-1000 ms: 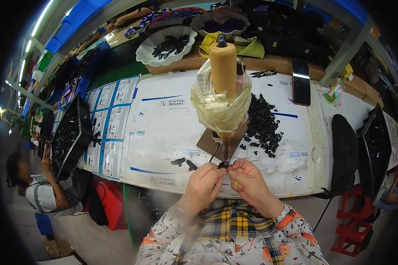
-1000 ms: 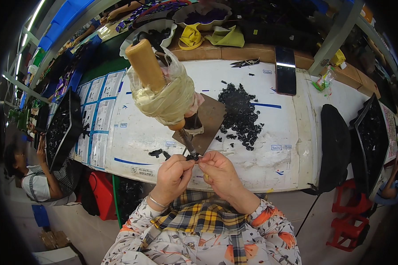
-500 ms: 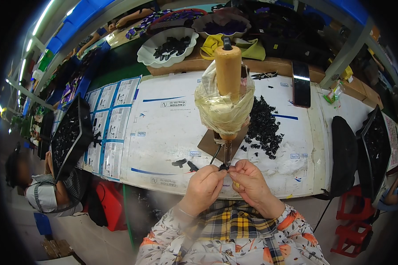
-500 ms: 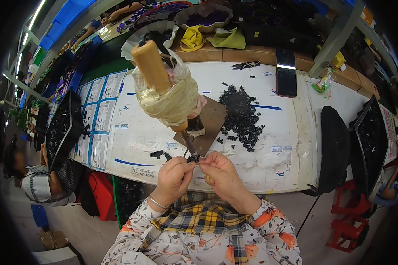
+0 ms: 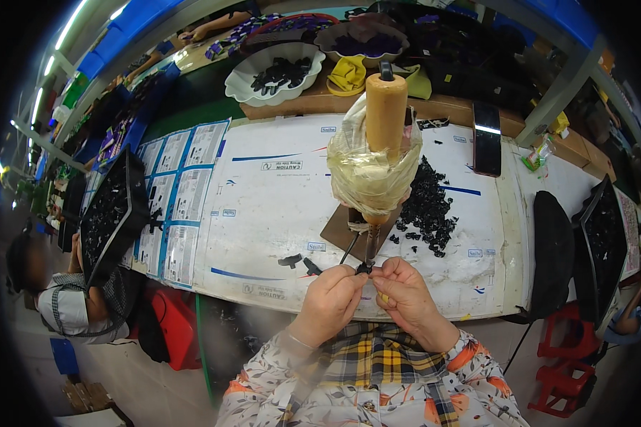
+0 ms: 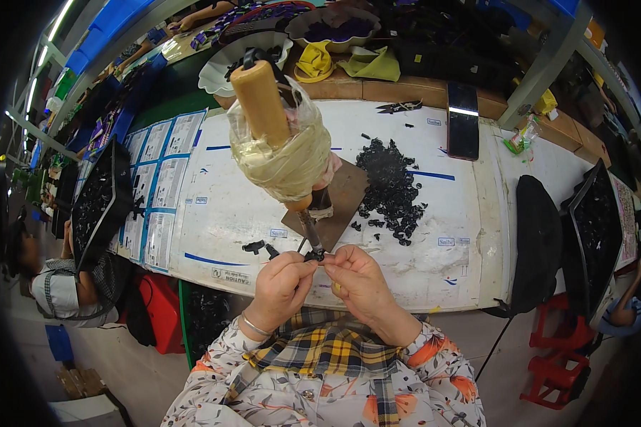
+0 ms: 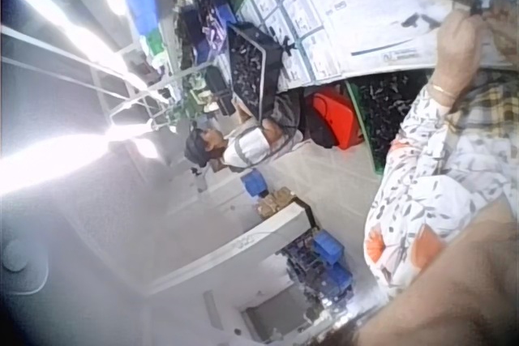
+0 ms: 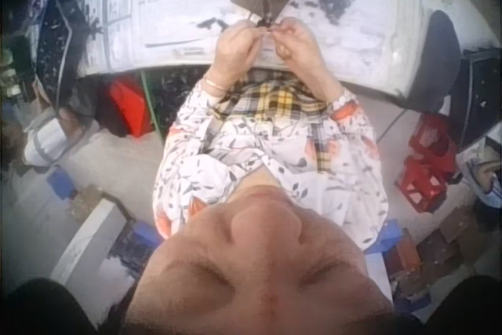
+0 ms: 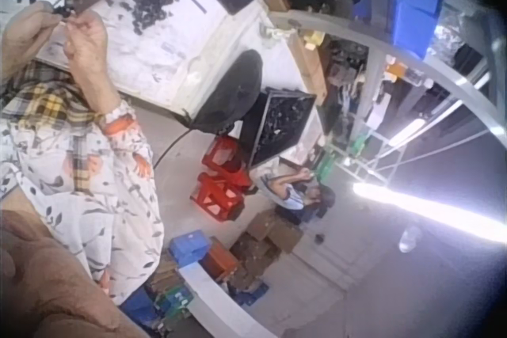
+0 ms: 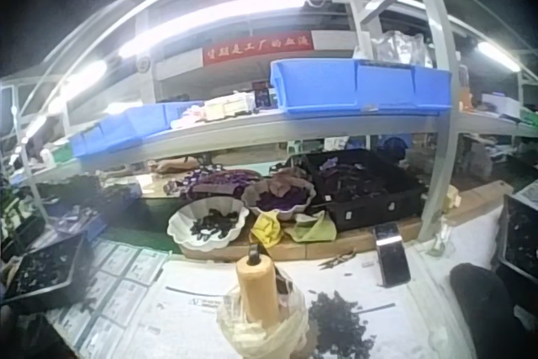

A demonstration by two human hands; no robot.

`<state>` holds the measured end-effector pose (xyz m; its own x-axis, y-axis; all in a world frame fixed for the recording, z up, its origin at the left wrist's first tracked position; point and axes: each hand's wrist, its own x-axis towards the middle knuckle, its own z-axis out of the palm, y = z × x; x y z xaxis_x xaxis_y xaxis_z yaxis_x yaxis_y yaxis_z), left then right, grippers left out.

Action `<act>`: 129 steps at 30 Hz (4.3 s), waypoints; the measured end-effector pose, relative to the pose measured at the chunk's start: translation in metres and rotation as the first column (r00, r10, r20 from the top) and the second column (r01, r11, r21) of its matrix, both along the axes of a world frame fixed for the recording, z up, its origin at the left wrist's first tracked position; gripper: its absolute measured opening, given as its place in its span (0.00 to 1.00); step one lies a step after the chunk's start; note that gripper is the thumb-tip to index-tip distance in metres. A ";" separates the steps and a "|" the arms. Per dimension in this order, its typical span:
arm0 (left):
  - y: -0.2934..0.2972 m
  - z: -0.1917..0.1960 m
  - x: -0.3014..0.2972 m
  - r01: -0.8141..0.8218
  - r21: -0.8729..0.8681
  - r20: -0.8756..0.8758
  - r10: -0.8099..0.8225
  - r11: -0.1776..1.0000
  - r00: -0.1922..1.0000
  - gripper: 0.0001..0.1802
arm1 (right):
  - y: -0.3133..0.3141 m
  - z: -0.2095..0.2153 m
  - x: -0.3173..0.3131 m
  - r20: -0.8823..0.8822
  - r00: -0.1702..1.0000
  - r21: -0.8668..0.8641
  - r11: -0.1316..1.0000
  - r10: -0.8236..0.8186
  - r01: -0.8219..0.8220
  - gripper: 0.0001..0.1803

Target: Manually assembling small black plastic components at a factory workbench.

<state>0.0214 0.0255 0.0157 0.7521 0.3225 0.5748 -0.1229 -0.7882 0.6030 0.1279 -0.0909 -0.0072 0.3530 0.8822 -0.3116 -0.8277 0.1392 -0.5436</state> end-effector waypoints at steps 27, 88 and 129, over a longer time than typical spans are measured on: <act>0.058 -0.026 -0.057 -0.462 0.071 -0.370 0.453 0.884 0.811 0.08 | -0.025 0.016 -0.022 -0.105 0.990 -0.170 0.979 0.097 -0.114 0.06; -0.020 -0.008 -0.039 -0.086 -0.996 -0.081 -0.146 -0.034 0.986 0.05 | -0.027 -0.002 -0.021 0.388 0.920 -0.042 0.998 0.055 -0.042 0.05; -0.004 -0.011 -0.007 0.038 -0.057 -0.047 -0.041 0.998 0.998 0.10 | -0.004 -0.002 -0.008 0.145 0.989 -0.142 0.990 -0.004 0.025 0.03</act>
